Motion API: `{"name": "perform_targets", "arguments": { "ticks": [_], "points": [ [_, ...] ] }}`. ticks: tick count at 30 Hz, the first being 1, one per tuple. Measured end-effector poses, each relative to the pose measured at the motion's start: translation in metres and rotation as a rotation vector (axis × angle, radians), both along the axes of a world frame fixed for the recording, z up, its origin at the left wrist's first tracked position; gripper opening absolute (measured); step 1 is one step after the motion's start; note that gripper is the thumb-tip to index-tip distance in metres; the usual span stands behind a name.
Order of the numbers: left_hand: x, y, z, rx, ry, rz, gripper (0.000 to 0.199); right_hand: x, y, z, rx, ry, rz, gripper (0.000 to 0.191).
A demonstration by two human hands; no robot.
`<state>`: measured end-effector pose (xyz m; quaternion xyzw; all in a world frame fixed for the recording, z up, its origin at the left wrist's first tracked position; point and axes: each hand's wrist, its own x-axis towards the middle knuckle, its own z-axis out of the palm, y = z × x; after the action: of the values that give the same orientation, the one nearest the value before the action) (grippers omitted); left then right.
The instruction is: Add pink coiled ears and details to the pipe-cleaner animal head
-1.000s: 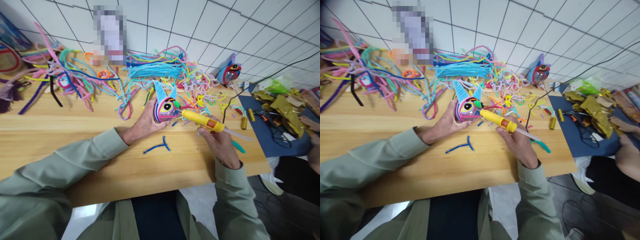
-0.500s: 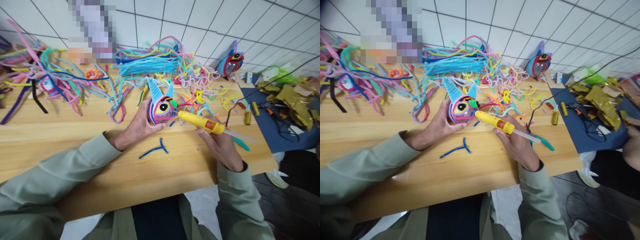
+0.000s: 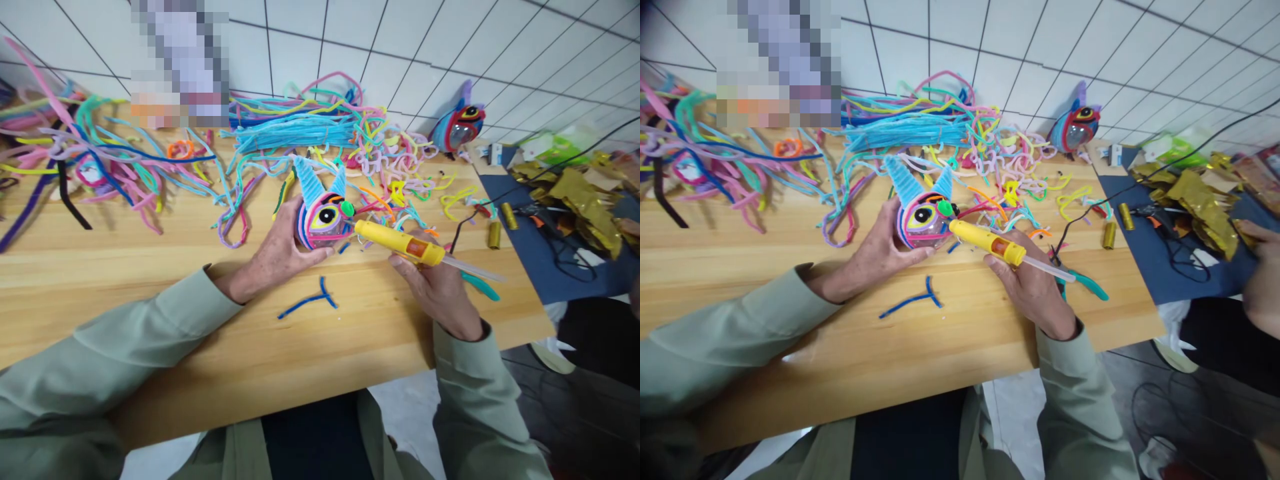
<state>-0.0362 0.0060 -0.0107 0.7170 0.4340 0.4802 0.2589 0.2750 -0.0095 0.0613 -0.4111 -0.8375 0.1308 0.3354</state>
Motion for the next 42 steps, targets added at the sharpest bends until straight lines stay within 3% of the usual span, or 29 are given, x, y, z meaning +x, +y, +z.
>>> {"name": "perform_targets", "arguments": {
  "ticks": [10, 23, 42],
  "points": [
    [0.0, 0.004, -0.008, 0.075, 0.023, 0.006, 0.1, 0.002, 0.002, -0.004, 0.057, -0.041, -0.013, 0.019],
    [0.002, 0.002, -0.005, 0.067, -0.001, 0.006, 0.093, 0.001, 0.002, -0.005, 0.044, -0.028, -0.023, 0.023],
    [0.003, 0.002, -0.007, 0.053, 0.012, 0.019, 0.106, -0.004, -0.007, 0.005, 0.064, -0.023, 0.066, 0.007]
  ]
}}
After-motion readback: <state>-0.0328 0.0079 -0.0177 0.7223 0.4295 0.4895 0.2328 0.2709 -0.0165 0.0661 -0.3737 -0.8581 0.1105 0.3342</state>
